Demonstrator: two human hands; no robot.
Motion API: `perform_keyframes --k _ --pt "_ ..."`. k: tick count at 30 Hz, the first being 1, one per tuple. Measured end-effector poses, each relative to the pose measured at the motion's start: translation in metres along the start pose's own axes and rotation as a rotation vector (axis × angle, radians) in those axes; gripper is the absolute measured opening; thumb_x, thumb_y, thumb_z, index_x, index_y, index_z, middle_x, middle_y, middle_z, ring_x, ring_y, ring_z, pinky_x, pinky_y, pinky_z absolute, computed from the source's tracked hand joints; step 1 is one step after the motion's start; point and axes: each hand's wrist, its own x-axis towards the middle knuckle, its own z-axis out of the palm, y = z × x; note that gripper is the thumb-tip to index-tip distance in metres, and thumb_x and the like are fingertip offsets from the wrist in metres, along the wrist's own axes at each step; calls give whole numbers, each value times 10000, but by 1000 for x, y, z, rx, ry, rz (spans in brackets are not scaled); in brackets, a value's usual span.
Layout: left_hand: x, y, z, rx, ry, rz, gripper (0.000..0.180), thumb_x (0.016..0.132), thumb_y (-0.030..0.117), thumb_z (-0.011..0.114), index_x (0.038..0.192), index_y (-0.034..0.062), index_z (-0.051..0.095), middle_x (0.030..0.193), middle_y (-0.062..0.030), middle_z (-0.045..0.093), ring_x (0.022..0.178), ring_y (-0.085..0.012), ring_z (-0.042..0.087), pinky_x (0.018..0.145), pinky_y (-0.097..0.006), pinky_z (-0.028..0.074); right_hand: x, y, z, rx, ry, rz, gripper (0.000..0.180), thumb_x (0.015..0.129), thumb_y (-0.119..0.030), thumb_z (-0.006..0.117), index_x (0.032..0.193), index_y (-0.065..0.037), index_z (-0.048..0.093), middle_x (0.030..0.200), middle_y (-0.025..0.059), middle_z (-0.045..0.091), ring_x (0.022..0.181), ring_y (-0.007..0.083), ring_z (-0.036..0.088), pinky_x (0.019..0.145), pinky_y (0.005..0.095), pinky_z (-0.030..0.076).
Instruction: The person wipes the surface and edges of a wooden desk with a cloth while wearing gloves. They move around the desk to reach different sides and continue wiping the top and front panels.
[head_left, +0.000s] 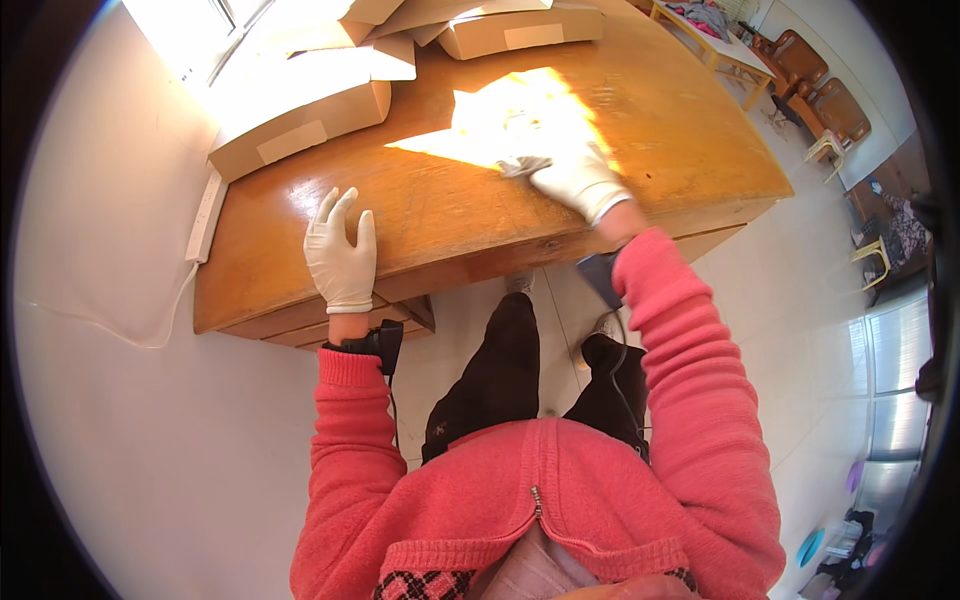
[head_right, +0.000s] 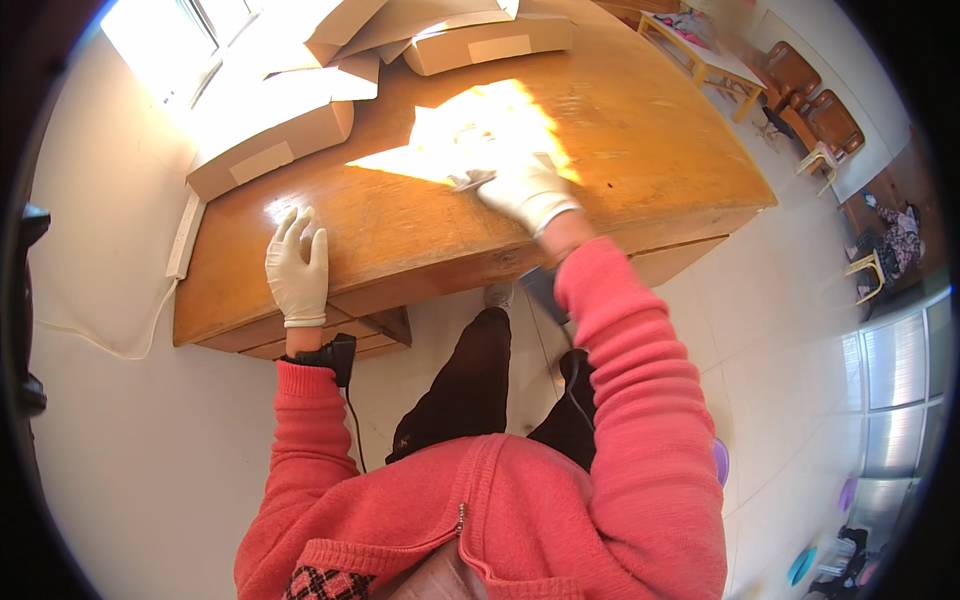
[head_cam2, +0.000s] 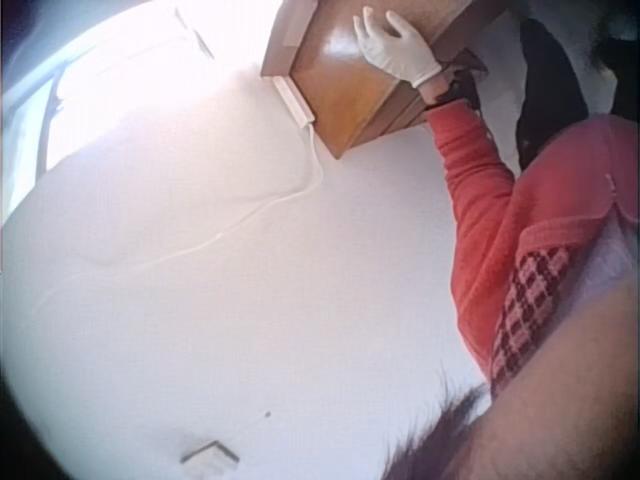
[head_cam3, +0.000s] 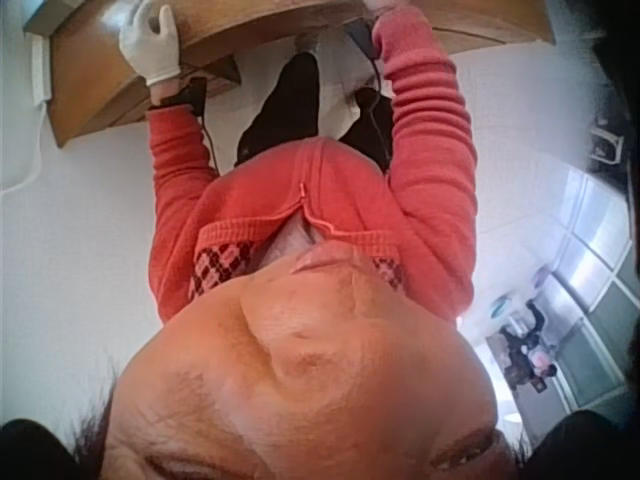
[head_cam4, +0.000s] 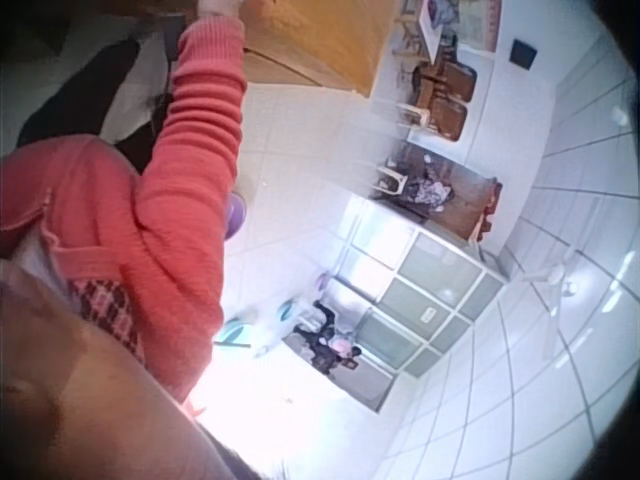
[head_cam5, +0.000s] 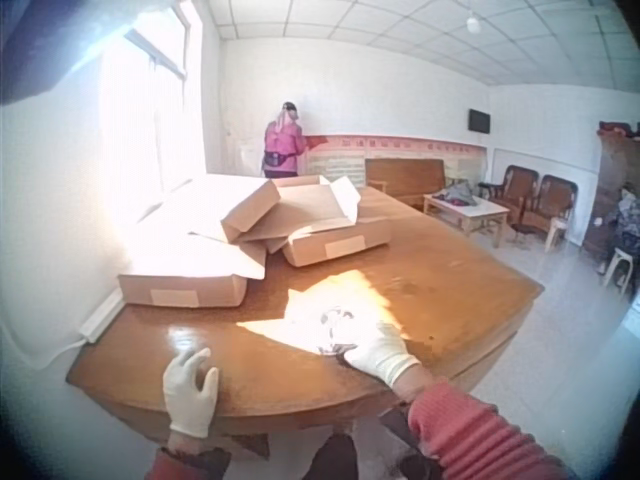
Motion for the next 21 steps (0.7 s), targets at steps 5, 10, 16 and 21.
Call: perform_keyframes --k 5,10,16,21 --pt "0 2 -1 7 -4 4 334 933 188 775 1258 112 765 1393 -157 698 1260 -351 654 1088 -455 498 -29 143 -61 -223 -108 589 393 894 -423 687 1217 -217 773 1178 160 774 1119 394 723 947 498 571" --pt "1 6 -2 49 -2 21 335 931 172 774 1259 108 762 1391 -162 697 1249 -356 655 1085 -459 498 -68 239 -111 -344 -9 897 426 935 -461 644 1234 -182 764 1187 189 767 1140 435 705 955 498 548" --pt "4 13 -4 34 -33 17 342 928 145 769 1267 105 755 1396 -153 689 1256 -350 647 1084 -459 490 -61 314 -133 -142 -107 982 441 1001 -366 593 1277 -50 732 1074 149 770 954 240 733 816 400 575" --pt "6 19 -5 41 -69 20 368 929 129 764 1295 104 740 1409 -149 681 1271 -361 632 1095 -465 479 -32 382 -128 17 -222 1083 427 849 -126 713 1269 -59 752 1108 63 772 946 202 707 844 355 555"
